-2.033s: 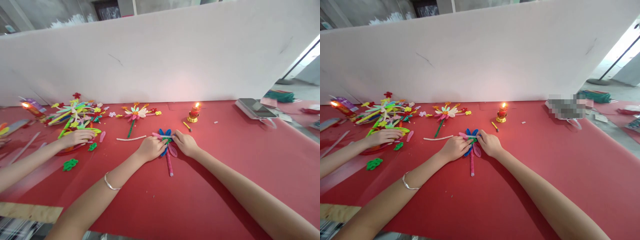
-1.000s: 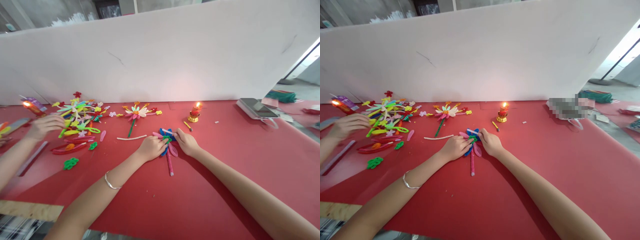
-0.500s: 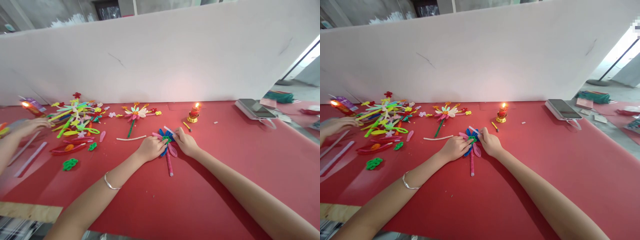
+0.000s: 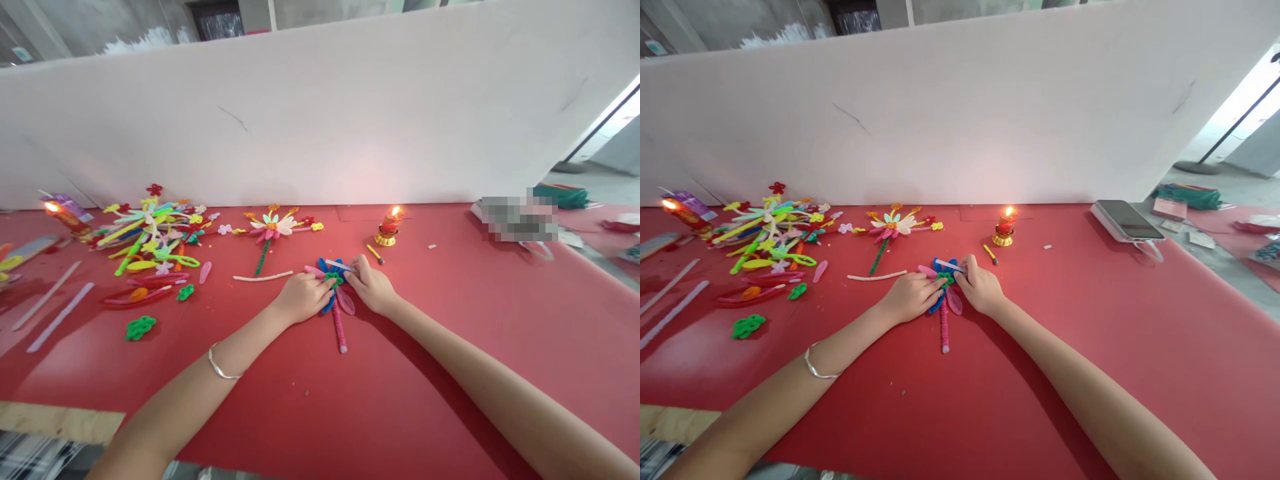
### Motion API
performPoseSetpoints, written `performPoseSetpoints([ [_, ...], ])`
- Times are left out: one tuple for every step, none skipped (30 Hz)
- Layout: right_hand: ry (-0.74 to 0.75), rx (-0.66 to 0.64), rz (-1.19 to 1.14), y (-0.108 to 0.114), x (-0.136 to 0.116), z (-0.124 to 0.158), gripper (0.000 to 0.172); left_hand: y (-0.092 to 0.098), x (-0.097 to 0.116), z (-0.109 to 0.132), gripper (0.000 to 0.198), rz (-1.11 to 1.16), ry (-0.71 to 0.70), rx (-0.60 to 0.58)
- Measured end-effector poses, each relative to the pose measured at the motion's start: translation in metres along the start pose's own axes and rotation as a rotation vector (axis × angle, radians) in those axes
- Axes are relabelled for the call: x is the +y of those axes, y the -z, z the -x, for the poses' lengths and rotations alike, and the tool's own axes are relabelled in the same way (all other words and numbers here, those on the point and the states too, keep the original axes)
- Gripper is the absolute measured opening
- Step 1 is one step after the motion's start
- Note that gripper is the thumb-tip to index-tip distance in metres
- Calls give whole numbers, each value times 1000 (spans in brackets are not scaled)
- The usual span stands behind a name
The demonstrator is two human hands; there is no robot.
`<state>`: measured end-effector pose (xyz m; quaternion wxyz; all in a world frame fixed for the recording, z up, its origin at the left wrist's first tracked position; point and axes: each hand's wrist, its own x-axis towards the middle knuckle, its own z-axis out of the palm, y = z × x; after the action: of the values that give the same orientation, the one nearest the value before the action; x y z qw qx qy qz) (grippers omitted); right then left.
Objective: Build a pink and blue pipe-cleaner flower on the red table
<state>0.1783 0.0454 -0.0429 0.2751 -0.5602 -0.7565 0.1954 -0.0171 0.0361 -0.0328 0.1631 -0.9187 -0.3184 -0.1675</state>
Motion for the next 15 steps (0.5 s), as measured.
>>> performPoseSetpoints([
  [-4,-9,-4,1,-1,0,22,0,0,0,33,-3,0,0],
  [-4,-19,-6,2,-2,0,24,0,0,0,33,-8,1,0],
  [2,-31,-3,3,-3,1,26,0,0,0,33,-14,1,-1],
  [11,-40,4,3,-3,0,29,0,0,0,33,-20,-1,-1],
  [24,-44,13,3,-2,0,31,0,0,0,33,-25,-3,-3],
  [37,-41,20,3,-2,0,32,1,0,0,33,-29,-4,-3],
  [47,-35,25,3,-1,-1,32,1,0,0,33,-32,-5,-5],
  [53,-28,26,2,0,-1,32,1,0,0,33,-35,-6,-7],
  [57,-24,24,2,0,-1,31,1,0,0,33,-36,-6,-10],
  [60,-23,21,1,1,-1,30,1,0,0,32,-37,-5,-13],
  [62,-25,19,1,1,-2,29,1,0,0,32,-36,-5,-17],
  [65,-29,16,1,1,-2,28,1,0,0,32,-32,-4,-19],
  [68,-34,13,2,1,-2,27,1,0,0,32,-26,-1,-20],
  [71,-37,10,2,0,-1,26,1,-1,1,32,-16,1,-21],
  [73,-40,8,2,-1,-1,25,0,-1,1,33,-6,4,-21],
])
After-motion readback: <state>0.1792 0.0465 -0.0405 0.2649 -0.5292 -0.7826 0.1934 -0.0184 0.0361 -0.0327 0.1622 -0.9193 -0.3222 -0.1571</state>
